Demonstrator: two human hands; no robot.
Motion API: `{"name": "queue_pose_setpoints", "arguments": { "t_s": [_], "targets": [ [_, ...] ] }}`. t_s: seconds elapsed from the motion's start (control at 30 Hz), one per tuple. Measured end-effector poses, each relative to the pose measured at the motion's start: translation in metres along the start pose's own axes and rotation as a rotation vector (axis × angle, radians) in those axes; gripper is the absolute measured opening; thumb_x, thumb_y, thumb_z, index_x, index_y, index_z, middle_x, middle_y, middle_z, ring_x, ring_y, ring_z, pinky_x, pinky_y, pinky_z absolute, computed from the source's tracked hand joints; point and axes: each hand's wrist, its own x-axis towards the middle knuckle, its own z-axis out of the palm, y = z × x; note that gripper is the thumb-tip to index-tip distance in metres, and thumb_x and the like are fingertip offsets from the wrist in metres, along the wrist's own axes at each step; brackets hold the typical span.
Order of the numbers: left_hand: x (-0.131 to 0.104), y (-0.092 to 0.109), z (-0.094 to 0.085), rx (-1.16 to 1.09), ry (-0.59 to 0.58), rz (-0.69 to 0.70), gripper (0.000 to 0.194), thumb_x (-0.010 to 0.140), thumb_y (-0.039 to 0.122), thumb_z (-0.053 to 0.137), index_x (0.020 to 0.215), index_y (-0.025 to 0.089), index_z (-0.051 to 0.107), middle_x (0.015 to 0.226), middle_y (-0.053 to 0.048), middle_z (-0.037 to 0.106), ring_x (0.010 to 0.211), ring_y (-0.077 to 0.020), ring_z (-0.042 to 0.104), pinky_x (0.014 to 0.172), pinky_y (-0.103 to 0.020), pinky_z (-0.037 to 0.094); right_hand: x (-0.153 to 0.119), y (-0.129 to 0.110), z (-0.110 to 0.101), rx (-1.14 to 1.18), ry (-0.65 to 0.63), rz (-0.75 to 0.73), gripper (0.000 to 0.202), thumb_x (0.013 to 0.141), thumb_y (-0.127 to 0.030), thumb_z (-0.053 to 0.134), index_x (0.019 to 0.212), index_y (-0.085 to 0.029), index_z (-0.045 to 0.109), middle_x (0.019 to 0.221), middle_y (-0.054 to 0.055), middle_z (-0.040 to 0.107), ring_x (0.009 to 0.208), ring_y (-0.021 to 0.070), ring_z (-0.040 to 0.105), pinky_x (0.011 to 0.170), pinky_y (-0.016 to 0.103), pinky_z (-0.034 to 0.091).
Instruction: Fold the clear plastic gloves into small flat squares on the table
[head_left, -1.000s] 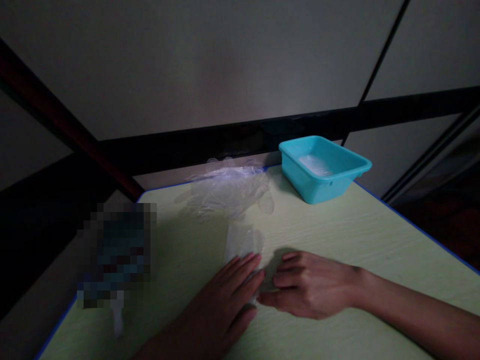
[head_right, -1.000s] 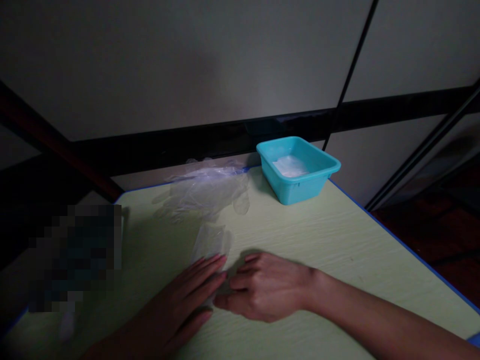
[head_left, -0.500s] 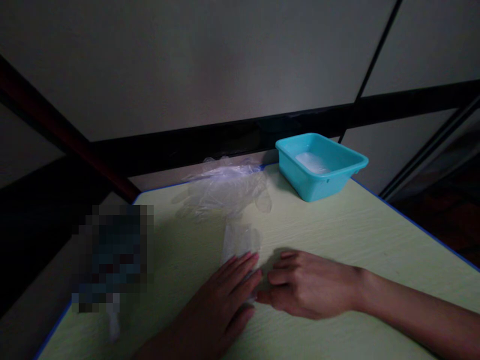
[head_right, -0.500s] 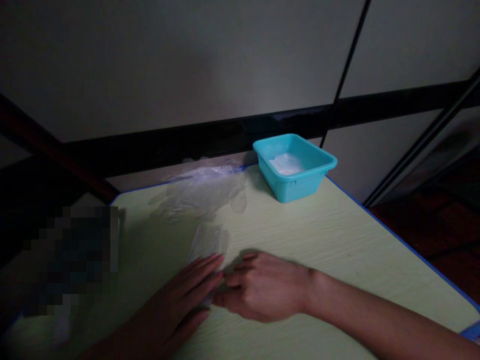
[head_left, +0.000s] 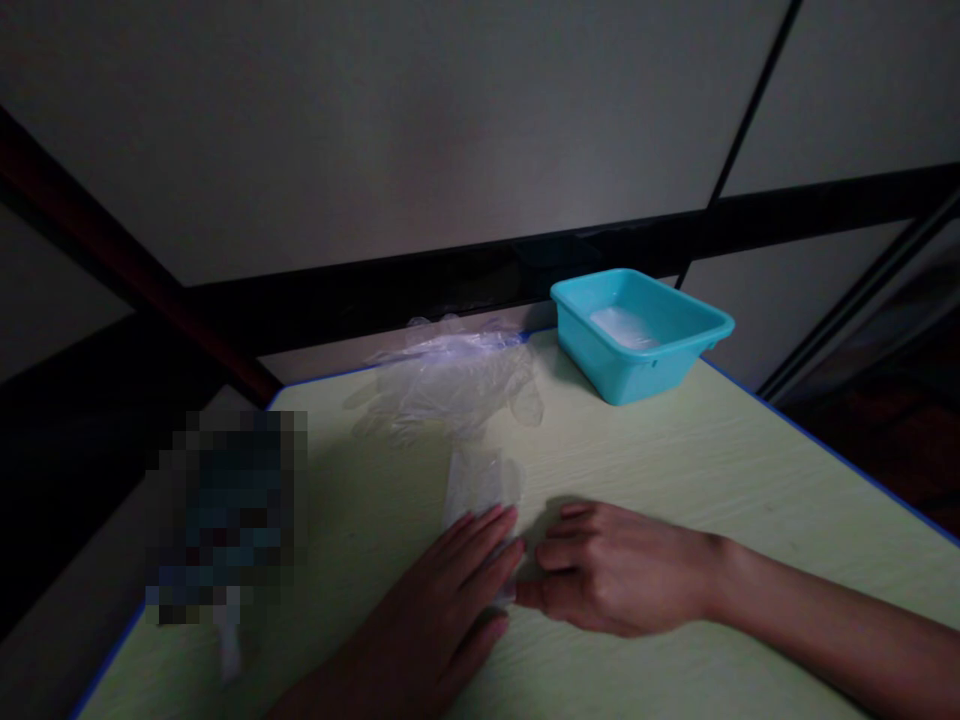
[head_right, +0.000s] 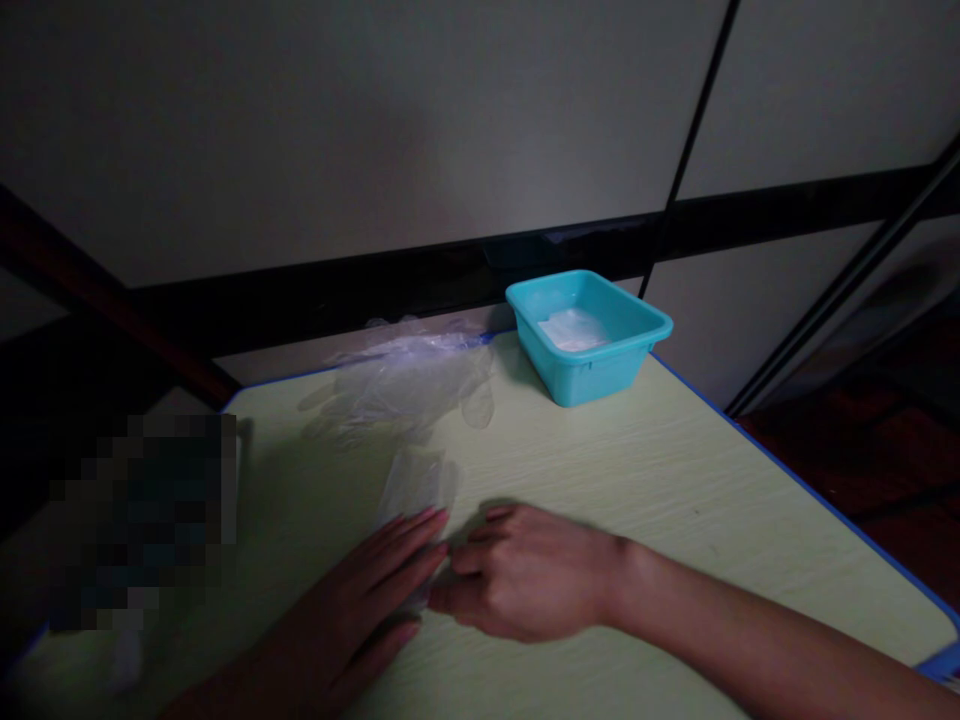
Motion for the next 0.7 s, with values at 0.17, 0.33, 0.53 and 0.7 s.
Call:
{"name": "queue_pose_setpoints", "arguments": {
  "t_s": [0.17,0.33,0.53,0.7],
  "targets": [
    [-0.0002,0.0002,-0.0005,-0.009,0.022,0.001,0.046,0.086,0.014,0.042,0.131,0.017,0.033,0.142,-0.008,0.032,0.129,-0.0209,0.027,0.102,-0.041,0.033,0.0001,0.0001,0.0016,-0.001,-0.002,0.000,0.023,0.094,-0.024,0.035,0.104,-0.019,0.054,0.078,0.000,0.061,0.069,0.0140,0.052,0.065,0.030,0.030],
    [-0.0009,-0.0002,0.0007,-0.017,0.025,-0.009,0.046,0.085,0.013,0.043,0.130,0.017,0.036,0.141,-0.007,0.032,0.129,-0.0210,0.028,0.102,-0.040,0.034,-0.0011,0.0015,0.0026,0.034,-0.014,0.004,0.024,0.093,-0.026,0.036,0.107,-0.019,0.054,0.082,0.001,0.062,0.071,0.0141,0.052,0.067,0.030,0.031],
    [-0.0021,-0.0013,0.0029,0.012,0.010,-0.004,0.047,0.085,0.014,0.043,0.131,0.017,0.034,0.142,-0.008,0.030,0.130,-0.0207,0.027,0.102,-0.040,0.033,-0.0009,0.0015,0.0007,0.054,-0.022,0.003,0.027,0.092,-0.025,0.038,0.114,-0.017,0.050,0.084,0.002,0.062,0.073,0.0148,0.053,0.068,0.030,0.032],
    [-0.0020,-0.0016,0.0023,0.008,0.016,0.010,0.047,0.085,0.015,0.044,0.131,0.016,0.034,0.142,-0.008,0.030,0.130,-0.0206,0.026,0.103,-0.040,0.032,-0.0004,0.0009,-0.0020,0.061,-0.016,0.001,0.029,0.091,-0.025,0.039,0.117,-0.016,0.048,0.087,0.003,0.062,0.076,0.0151,0.053,0.069,0.030,0.032]
  ]
}}
